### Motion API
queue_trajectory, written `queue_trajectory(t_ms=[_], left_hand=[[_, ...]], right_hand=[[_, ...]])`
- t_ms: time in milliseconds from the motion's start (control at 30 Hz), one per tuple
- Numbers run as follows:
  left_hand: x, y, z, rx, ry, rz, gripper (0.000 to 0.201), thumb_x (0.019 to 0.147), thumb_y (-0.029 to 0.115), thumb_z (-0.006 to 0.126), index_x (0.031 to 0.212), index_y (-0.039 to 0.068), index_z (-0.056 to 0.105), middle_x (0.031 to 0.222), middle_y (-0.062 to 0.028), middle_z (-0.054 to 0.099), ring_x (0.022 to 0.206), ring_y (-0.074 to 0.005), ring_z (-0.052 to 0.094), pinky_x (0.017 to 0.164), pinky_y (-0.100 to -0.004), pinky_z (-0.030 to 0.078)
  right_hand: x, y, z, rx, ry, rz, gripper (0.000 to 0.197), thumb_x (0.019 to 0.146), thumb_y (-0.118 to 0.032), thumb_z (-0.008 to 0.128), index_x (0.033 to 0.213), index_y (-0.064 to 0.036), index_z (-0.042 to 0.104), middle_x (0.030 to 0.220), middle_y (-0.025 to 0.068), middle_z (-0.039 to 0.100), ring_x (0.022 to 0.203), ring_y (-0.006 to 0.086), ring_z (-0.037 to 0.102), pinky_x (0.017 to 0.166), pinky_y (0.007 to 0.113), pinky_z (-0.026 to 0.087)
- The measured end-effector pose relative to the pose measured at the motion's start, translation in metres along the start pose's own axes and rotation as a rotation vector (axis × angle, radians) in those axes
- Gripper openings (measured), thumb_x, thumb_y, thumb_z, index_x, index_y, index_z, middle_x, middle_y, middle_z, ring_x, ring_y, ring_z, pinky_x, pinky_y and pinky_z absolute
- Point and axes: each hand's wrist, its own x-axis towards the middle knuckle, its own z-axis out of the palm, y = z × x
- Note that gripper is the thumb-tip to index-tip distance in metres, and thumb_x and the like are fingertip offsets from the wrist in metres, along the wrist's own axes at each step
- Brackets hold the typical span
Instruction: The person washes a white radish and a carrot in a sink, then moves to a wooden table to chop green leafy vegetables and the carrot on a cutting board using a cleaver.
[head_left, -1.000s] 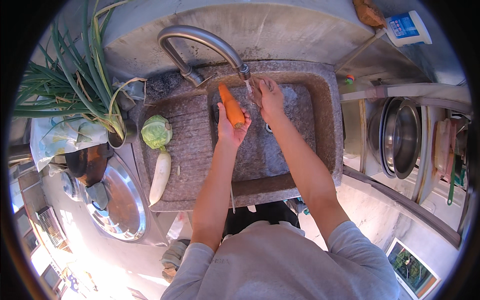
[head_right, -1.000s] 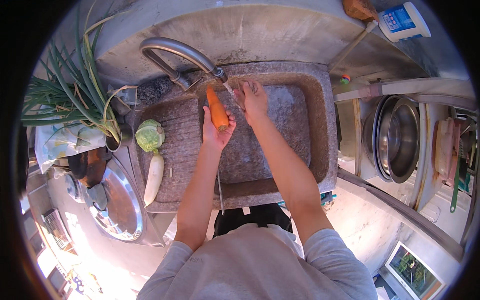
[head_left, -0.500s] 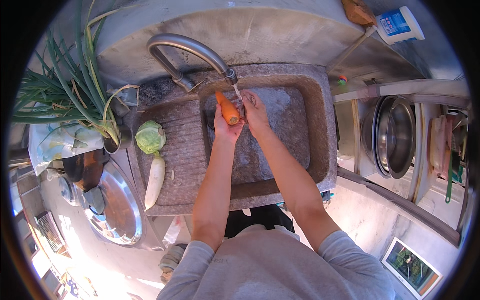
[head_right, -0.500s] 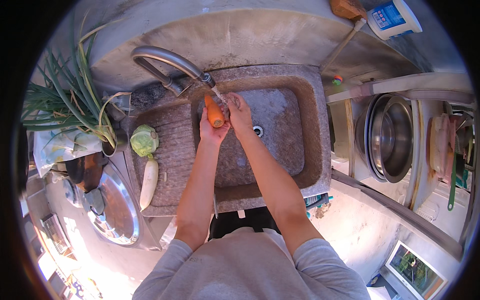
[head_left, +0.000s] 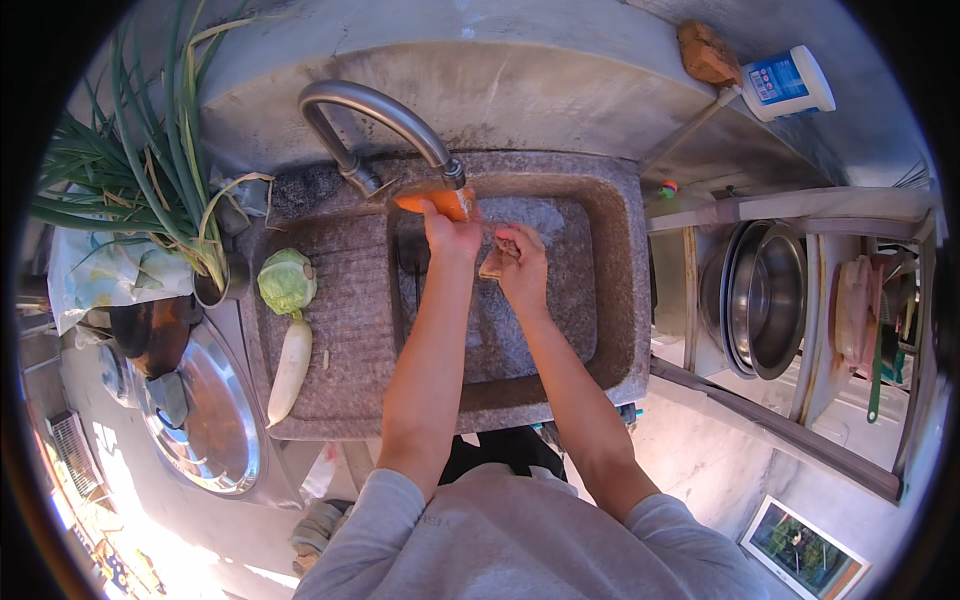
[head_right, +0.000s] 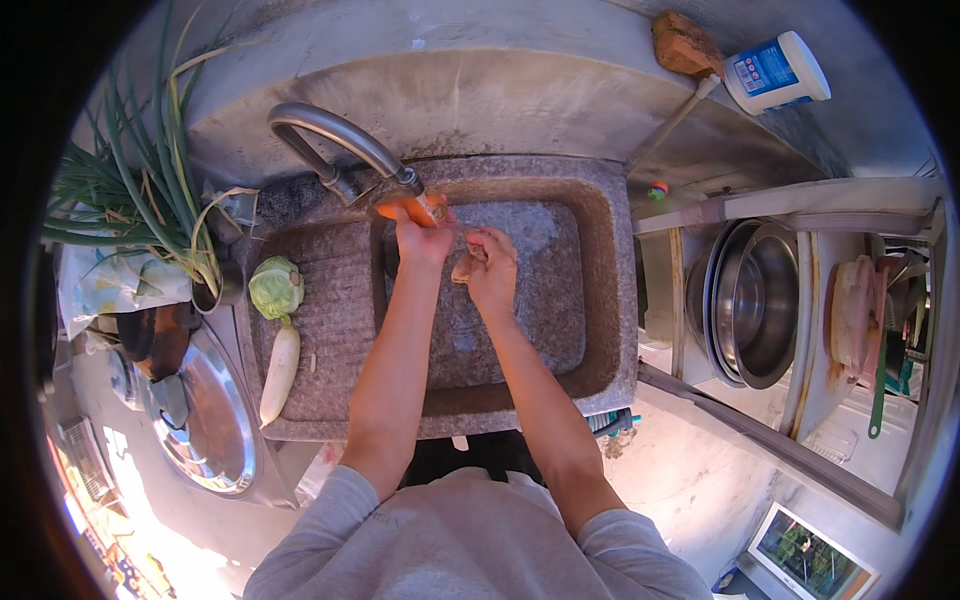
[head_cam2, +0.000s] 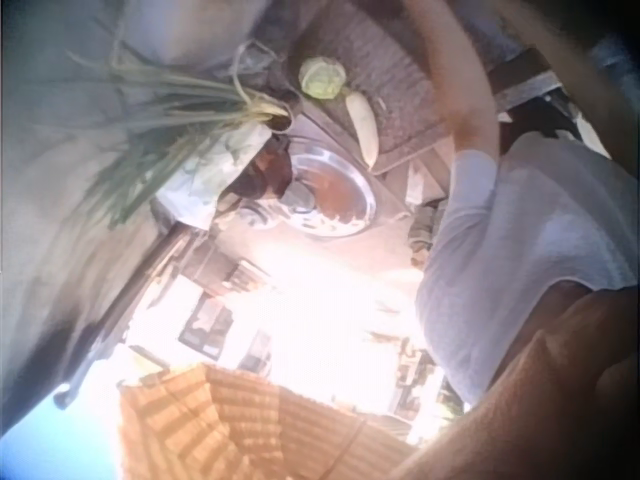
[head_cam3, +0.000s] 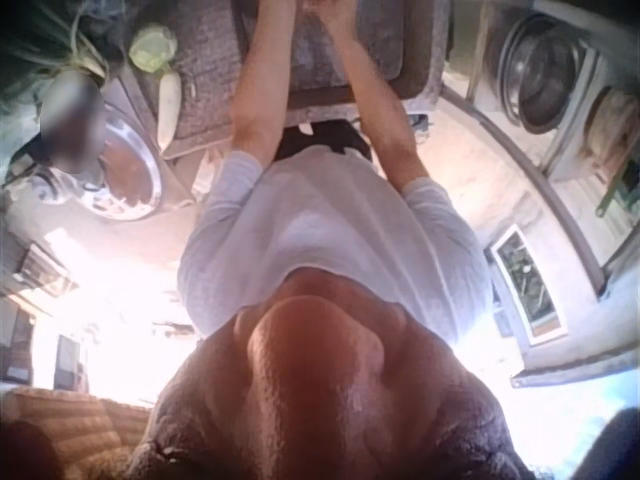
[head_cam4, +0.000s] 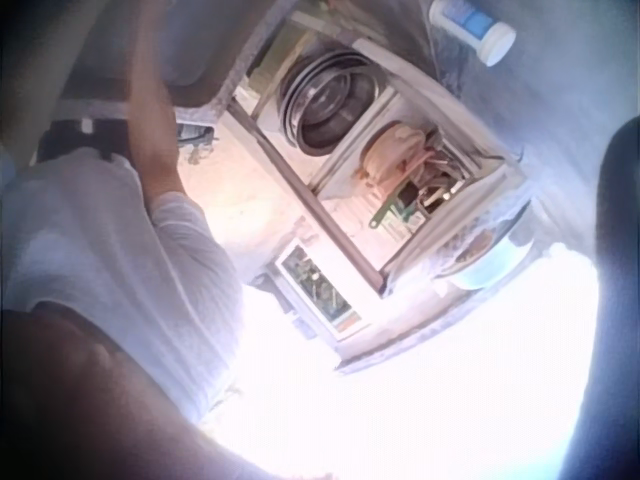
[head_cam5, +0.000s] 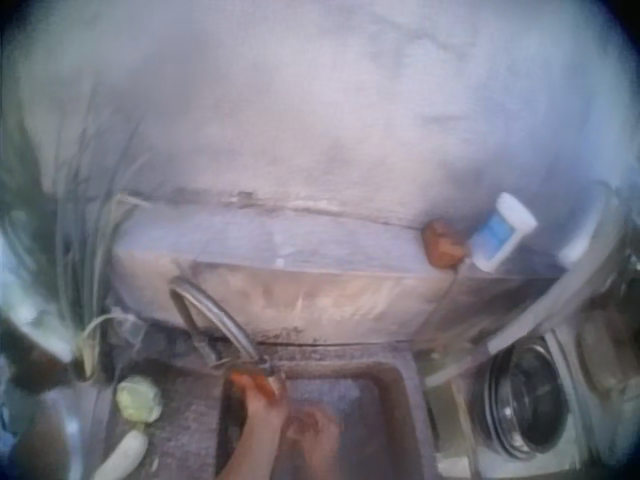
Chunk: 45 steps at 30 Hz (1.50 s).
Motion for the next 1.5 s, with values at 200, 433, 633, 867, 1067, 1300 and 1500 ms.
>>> queue_trajectory(t_ms=[200, 433, 633, 867, 1067, 1300, 1500], left_hand=[[-0.013, 0.006, -0.03, -0.003, -0.233, -0.208, 0.051, 0.103, 0.052, 0.033, 0.117, 0.009, 0.057, 0.106, -0.0081, 0.064, 0.093, -0.0275, 0.062, 0.092, -0.0472, 0.048], [-0.013, 0.013, -0.059, -0.134, -0.923, -0.309, 0.039, 0.105, 0.041, 0.037, 0.112, 0.01, 0.059, 0.104, -0.0082, 0.065, 0.097, -0.0223, 0.063, 0.091, -0.0366, 0.052], [-0.03, 0.012, -0.041, 0.081, -0.181, -0.171, 0.049, 0.105, 0.046, 0.03, 0.126, 0.007, 0.051, 0.119, -0.0121, 0.061, 0.111, -0.0283, 0.059, 0.099, -0.0436, 0.047], [-0.036, 0.021, -0.075, -0.093, -0.429, -0.29, 0.047, 0.104, 0.039, 0.031, 0.13, 0.004, 0.049, 0.123, -0.0139, 0.059, 0.112, -0.0295, 0.057, 0.101, -0.049, 0.044], [-0.055, 0.02, -0.054, 0.131, -0.197, -0.192, 0.039, 0.103, 0.034, 0.036, 0.127, 0.007, 0.05, 0.116, -0.0098, 0.059, 0.105, -0.027, 0.06, 0.093, -0.0451, 0.049], [-0.093, 0.017, -0.05, 0.539, -0.257, -0.103, 0.041, 0.106, 0.033, 0.035, 0.138, 0.009, 0.044, 0.112, -0.009, 0.061, 0.094, -0.0236, 0.063, 0.077, -0.0378, 0.055], [-0.102, 0.032, -0.057, 0.476, -0.349, -0.336, 0.041, 0.105, 0.042, 0.036, 0.121, 0.008, 0.051, 0.093, -0.0113, 0.061, 0.071, -0.022, 0.061, 0.057, -0.0353, 0.051]], right_hand=[[-0.006, -0.045, 0.012, 0.255, 0.001, 0.004, 0.033, 0.086, -0.004, 0.058, 0.119, -0.0047, 0.06, 0.125, 0.0156, 0.057, 0.118, 0.035, 0.054, 0.104, 0.042, 0.04], [0.016, -0.027, 0.039, -0.003, -0.111, -0.408, 0.031, 0.091, -0.022, 0.062, 0.117, -0.004, 0.057, 0.121, 0.0155, 0.06, 0.113, 0.0278, 0.057, 0.1, 0.043, 0.041], [0.033, -0.025, 0.06, 0.331, -0.031, 0.087, 0.025, 0.096, -0.024, 0.06, 0.109, -0.0027, 0.056, 0.105, 0.0135, 0.064, 0.091, 0.0223, 0.064, 0.078, 0.038, 0.052], [0.064, -0.013, 0.045, 0.936, -0.013, 0.812, 0.026, 0.102, -0.033, 0.049, 0.11, -0.0085, 0.052, 0.087, 0.0079, 0.06, 0.074, 0.0239, 0.062, 0.067, 0.042, 0.055], [0.007, -0.025, 0.027, 0.689, -0.229, 0.274, 0.029, 0.099, -0.026, 0.054, 0.124, -0.0099, 0.054, 0.116, 0.0142, 0.061, 0.106, 0.0305, 0.061, 0.094, 0.042, 0.049], [0.045, -0.016, 0.045, 0.188, -0.326, 0.178, 0.038, 0.093, -0.015, 0.061, 0.13, -0.0082, 0.055, 0.118, 0.0135, 0.063, 0.102, 0.026, 0.062, 0.088, 0.034, 0.048], [0.072, 0.001, 0.05, 0.615, -0.445, 0.312, 0.039, 0.088, -0.007, 0.066, 0.126, -0.0091, 0.058, 0.098, 0.0075, 0.065, 0.086, 0.021, 0.062, 0.08, 0.033, 0.05]])
